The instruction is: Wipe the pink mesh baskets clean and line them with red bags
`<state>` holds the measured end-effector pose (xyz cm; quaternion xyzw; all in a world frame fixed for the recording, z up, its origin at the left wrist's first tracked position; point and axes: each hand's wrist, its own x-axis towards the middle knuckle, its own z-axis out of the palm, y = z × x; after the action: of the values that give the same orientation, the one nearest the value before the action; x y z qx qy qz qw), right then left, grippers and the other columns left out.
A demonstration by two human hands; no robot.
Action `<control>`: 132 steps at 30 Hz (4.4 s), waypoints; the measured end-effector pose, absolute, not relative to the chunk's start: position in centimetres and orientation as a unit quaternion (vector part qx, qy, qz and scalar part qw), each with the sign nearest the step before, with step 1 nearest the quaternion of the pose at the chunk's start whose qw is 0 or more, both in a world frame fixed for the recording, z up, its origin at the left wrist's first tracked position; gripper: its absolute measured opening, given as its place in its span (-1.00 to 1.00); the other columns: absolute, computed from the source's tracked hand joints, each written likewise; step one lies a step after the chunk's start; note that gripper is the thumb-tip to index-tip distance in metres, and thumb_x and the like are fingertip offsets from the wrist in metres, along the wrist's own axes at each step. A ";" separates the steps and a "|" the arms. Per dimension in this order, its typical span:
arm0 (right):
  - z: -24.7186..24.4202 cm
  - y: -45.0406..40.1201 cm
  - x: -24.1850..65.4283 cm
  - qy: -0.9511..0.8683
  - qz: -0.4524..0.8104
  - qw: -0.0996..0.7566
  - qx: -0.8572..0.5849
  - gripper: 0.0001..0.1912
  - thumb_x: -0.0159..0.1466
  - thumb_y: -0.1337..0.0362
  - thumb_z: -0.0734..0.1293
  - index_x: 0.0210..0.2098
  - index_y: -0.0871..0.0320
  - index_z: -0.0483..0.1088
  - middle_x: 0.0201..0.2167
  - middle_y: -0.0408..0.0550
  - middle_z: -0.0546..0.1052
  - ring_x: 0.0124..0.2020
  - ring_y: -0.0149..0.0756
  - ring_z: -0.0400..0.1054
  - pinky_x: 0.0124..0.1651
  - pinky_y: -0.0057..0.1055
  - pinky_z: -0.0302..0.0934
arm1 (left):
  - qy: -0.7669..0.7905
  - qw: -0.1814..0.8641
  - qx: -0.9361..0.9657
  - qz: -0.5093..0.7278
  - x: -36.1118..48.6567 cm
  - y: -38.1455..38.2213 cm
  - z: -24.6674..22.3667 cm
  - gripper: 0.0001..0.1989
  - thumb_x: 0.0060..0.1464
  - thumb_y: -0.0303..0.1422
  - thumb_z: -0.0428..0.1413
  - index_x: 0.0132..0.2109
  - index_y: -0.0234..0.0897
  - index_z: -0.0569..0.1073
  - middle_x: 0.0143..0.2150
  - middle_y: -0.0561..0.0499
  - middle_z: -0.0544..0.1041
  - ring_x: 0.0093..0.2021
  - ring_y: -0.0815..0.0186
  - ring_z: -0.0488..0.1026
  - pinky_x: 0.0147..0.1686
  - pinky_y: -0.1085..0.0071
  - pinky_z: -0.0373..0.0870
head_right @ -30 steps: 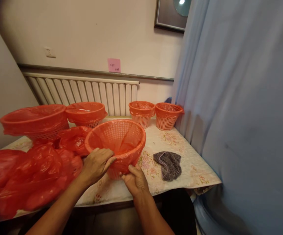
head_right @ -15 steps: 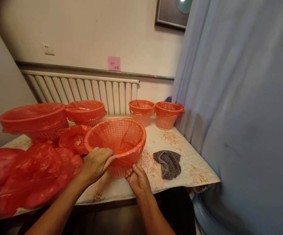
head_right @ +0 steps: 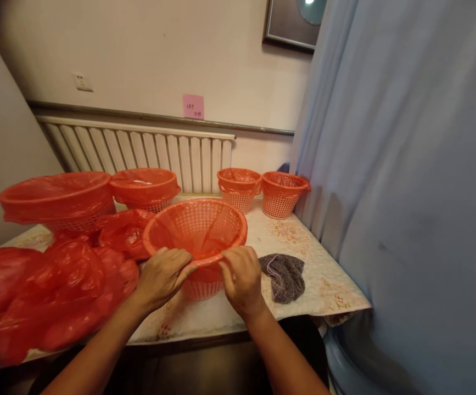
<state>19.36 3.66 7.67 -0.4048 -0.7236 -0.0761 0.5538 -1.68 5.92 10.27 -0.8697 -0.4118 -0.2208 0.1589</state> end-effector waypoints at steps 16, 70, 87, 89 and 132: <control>8.1 7.5 19.6 -0.859 -0.146 0.285 -0.398 -0.81 0.32 0.33 0.17 -0.44 0.14 0.27 -0.43 -0.08 0.34 -0.31 -0.26 0.13 -0.21 -0.32 -0.02 | -0.481 -0.353 -0.287 -0.749 -5.0 4.4 4.5 -0.87 0.12 -0.36 0.10 -0.14 -0.19 0.40 -0.15 0.06 0.44 -0.16 0.36 0.40 -0.01 0.41 0.30; 8.3 8.0 22.3 -0.884 -0.105 0.299 -0.345 -0.66 0.35 0.04 0.11 -0.38 0.12 0.30 -0.41 -0.07 0.35 -0.31 -0.24 0.19 -0.15 -0.22 0.12 | -0.388 0.083 -0.851 -0.343 -3.6 5.1 9.7 -0.80 0.21 -0.47 -0.06 -0.23 -0.21 0.45 -0.31 -0.02 0.44 -0.20 0.21 0.34 0.17 0.08 0.08; 7.8 6.7 21.2 -0.898 -0.113 0.293 -0.309 -0.81 0.37 0.21 0.10 -0.25 0.13 0.29 -0.39 -0.07 0.36 -0.29 -0.23 0.20 -0.01 -0.12 0.10 | -0.356 0.085 -0.888 -0.278 -5.0 5.7 10.4 -0.85 0.22 -0.31 0.01 -0.26 -0.25 0.41 -0.33 -0.01 0.45 -0.27 0.21 0.30 -0.16 0.28 0.18; 7.8 7.1 21.9 -0.899 -0.103 0.295 -0.307 -0.82 0.37 0.21 0.11 -0.24 0.12 0.29 -0.37 -0.08 0.37 -0.28 -0.24 0.21 0.08 -0.06 0.05 | -0.349 0.075 -0.894 -0.272 -6.7 6.4 10.8 -0.84 0.24 -0.28 -0.01 -0.23 -0.22 0.41 -0.33 0.01 0.45 -0.26 0.23 0.31 -0.14 0.30 0.18; 8.5 5.4 19.2 -0.893 -0.160 0.220 -0.358 -0.65 0.39 0.13 0.05 -0.44 0.14 0.23 -0.49 -0.10 0.31 -0.43 -0.29 0.13 -0.30 -0.36 -0.07 | -0.352 -0.619 -0.255 -0.654 -3.9 6.9 3.8 -0.84 -0.08 -0.34 0.24 -0.44 -0.33 0.44 -0.52 0.08 0.44 -0.52 0.47 0.40 -0.42 0.55 0.36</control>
<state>19.20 5.39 8.55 -0.3580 -0.8933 -0.1596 0.2199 -3.94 6.94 3.80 -0.2548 -0.3516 -0.6543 -0.6191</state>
